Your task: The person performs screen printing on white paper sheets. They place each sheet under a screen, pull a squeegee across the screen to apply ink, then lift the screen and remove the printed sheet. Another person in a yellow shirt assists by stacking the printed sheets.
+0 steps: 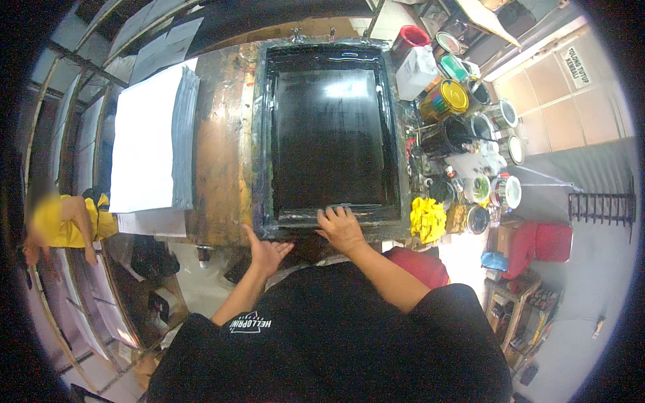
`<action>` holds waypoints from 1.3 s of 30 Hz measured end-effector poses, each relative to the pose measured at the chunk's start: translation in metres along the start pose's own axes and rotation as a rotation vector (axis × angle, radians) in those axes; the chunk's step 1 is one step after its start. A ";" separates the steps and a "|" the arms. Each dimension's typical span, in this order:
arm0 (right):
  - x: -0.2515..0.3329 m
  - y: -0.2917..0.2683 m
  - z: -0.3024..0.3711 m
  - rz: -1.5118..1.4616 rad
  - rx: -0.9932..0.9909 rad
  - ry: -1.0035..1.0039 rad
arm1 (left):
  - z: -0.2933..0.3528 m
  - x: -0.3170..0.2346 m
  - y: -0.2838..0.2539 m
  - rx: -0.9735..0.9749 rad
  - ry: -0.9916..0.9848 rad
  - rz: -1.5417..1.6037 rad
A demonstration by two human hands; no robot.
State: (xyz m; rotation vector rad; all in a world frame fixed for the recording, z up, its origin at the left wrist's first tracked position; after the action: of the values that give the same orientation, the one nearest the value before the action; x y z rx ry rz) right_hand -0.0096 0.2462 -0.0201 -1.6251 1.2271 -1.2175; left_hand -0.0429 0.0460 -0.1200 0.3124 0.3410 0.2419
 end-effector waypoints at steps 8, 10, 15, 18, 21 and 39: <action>-0.121 0.035 -0.194 0.081 -0.145 0.001 | 0.004 0.008 -0.015 -0.207 -0.017 -0.088; -0.156 0.038 -0.251 0.102 -0.180 -0.011 | 0.002 0.010 -0.017 -0.156 -0.023 -0.105; -0.231 0.042 -0.348 0.102 -0.160 0.019 | 0.019 0.004 -0.005 -0.184 0.021 -0.035; -0.250 0.029 -0.377 0.072 -0.011 0.017 | 0.037 -0.003 0.009 -0.207 0.062 -0.075; -0.251 0.012 -0.379 -0.036 0.213 0.070 | 0.040 -0.003 0.005 -0.189 0.092 -0.059; 0.027 -0.161 -0.073 0.002 -0.016 0.015 | 0.137 -0.067 0.058 0.316 0.336 -0.083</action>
State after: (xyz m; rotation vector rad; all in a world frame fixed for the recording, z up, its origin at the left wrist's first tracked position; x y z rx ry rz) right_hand -0.0366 0.2601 0.1560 -1.6286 1.2505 -1.2235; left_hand -0.0646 0.0454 0.0416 0.5695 0.7262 0.1574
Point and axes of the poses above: each hand's wrist, its own z-axis away from the middle knuckle, its own y-axis out of the palm, x = y × z, the point moved 9 cm from there along -z, towards the middle knuckle, and after that the axes turned 8 degrees about -x, right-handed, at the moved point
